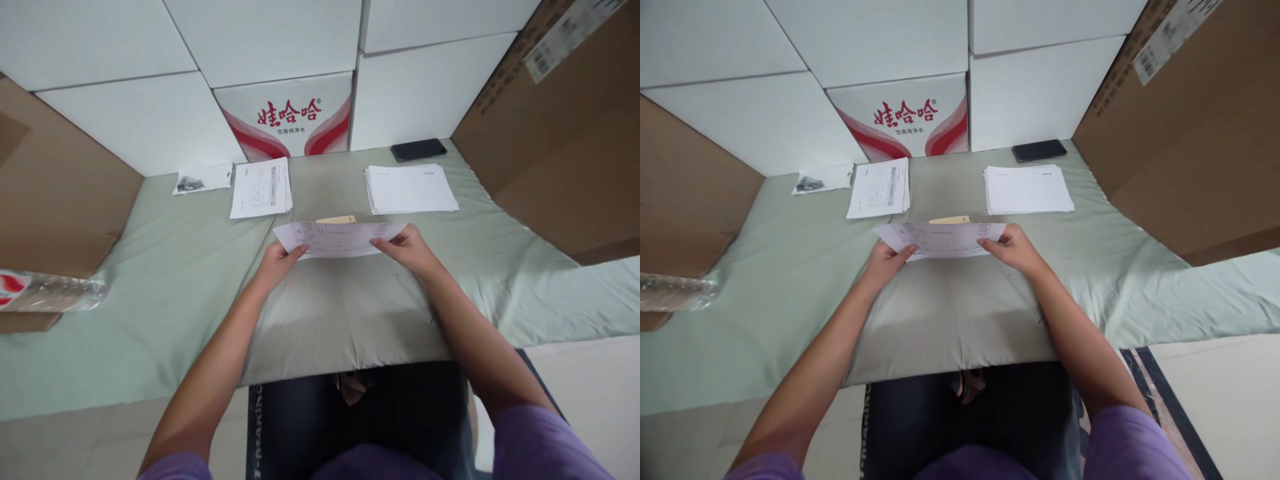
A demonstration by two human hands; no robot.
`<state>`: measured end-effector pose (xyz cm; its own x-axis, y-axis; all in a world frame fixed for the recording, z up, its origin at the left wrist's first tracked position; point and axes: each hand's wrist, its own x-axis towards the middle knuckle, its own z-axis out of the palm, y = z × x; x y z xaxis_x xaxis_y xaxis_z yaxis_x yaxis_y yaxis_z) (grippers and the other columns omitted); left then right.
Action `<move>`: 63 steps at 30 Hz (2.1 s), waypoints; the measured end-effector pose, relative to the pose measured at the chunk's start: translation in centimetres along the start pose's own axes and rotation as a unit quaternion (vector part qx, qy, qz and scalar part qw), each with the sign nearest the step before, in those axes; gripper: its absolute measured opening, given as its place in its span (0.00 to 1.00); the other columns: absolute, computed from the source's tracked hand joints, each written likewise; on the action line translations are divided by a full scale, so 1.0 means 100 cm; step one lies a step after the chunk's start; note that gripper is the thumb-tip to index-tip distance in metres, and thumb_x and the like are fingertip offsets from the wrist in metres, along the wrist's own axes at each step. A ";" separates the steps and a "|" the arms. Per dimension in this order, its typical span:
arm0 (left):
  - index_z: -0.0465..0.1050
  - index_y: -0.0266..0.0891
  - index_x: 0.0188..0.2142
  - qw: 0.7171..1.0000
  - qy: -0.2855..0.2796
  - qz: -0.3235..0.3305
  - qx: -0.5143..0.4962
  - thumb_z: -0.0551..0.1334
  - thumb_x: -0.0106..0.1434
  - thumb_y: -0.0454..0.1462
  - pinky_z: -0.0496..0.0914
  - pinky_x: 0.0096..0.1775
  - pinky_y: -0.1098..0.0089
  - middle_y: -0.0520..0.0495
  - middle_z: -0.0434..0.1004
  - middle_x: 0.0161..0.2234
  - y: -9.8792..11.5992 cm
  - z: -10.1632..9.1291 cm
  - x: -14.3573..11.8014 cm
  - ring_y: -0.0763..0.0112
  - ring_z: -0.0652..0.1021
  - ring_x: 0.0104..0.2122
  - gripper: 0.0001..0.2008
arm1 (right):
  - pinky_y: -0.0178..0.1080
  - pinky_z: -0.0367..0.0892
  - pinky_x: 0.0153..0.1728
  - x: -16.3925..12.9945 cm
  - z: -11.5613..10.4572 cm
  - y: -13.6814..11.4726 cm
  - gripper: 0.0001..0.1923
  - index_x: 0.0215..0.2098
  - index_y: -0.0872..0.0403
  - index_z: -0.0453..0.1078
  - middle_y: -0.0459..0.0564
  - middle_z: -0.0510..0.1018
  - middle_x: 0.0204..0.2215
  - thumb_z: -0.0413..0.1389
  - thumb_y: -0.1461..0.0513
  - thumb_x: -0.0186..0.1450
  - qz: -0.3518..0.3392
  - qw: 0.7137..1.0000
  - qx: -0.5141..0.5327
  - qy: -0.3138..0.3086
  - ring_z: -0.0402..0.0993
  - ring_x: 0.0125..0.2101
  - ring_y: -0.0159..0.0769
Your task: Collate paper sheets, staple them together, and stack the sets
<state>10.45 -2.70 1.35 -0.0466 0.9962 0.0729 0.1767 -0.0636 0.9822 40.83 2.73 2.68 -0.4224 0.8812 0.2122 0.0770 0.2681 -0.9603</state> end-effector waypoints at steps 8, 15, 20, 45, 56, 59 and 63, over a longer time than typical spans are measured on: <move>0.79 0.32 0.48 0.998 -0.022 -0.053 0.001 0.69 0.58 0.53 0.76 0.53 0.54 0.34 0.82 0.51 0.000 -0.003 -0.003 0.51 0.82 0.49 0.28 | 0.45 0.76 0.44 -0.003 -0.004 -0.008 0.20 0.40 0.54 0.80 0.53 0.84 0.41 0.67 0.48 0.58 0.066 0.996 0.053 0.015 0.81 0.42 0.45; 0.75 0.36 0.52 0.963 -0.213 -0.162 0.008 0.69 0.60 0.46 0.77 0.45 0.61 0.38 0.83 0.48 0.009 -0.007 -0.008 0.56 0.82 0.45 0.24 | 0.37 0.72 0.25 0.002 -0.009 -0.014 0.36 0.54 0.57 0.76 0.58 0.84 0.38 0.57 0.39 0.62 0.291 0.929 0.176 -0.143 0.81 0.31 0.43; 0.72 0.38 0.48 0.964 -0.189 -0.187 0.025 0.66 0.63 0.45 0.71 0.29 0.72 0.46 0.79 0.34 0.017 -0.008 -0.009 0.68 0.79 0.30 0.18 | 0.36 0.74 0.30 0.003 -0.004 -0.012 0.21 0.44 0.58 0.79 0.54 0.84 0.38 0.67 0.54 0.57 0.319 0.921 0.052 -0.217 0.81 0.32 0.40; 0.64 0.40 0.39 0.935 -0.157 -0.316 0.037 0.57 0.69 0.37 0.51 0.19 0.78 0.56 0.66 0.22 0.034 -0.007 -0.014 0.81 0.62 0.15 0.03 | 0.37 0.66 0.27 0.005 -0.009 -0.003 0.24 0.55 0.54 0.72 0.49 0.78 0.28 0.61 0.54 0.61 0.237 0.960 -0.116 -0.092 0.73 0.27 0.38; 0.62 0.39 0.41 0.942 -0.133 -0.308 0.008 0.58 0.71 0.36 0.50 0.18 0.79 0.57 0.66 0.19 0.027 0.001 -0.014 0.82 0.62 0.13 0.04 | 0.41 0.61 0.35 0.008 -0.001 -0.041 0.14 0.46 0.53 0.74 0.52 0.76 0.30 0.52 0.57 0.67 0.100 0.913 -0.389 0.078 0.69 0.30 0.40; 0.61 0.40 0.42 0.944 -0.134 -0.302 0.012 0.56 0.72 0.34 0.49 0.17 0.79 0.57 0.66 0.19 0.028 0.002 -0.014 0.81 0.61 0.13 0.02 | 0.41 0.60 0.34 0.018 0.022 -0.072 0.13 0.46 0.52 0.73 0.54 0.77 0.32 0.52 0.56 0.68 0.127 0.881 -0.454 -0.036 0.71 0.32 0.42; 0.61 0.40 0.41 0.945 -0.137 -0.297 0.015 0.56 0.71 0.34 0.50 0.18 0.78 0.58 0.66 0.18 0.026 0.003 -0.014 0.81 0.61 0.13 0.03 | 0.43 0.62 0.36 0.056 0.056 -0.082 0.12 0.41 0.54 0.72 0.57 0.78 0.36 0.52 0.56 0.69 0.144 0.824 -0.536 -0.114 0.73 0.35 0.45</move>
<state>11.23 -4.21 3.75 0.1092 0.8338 -0.5411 0.2271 0.5091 0.8302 32.73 3.33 10.71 -0.3969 0.9050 -0.1530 0.9055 0.3588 -0.2268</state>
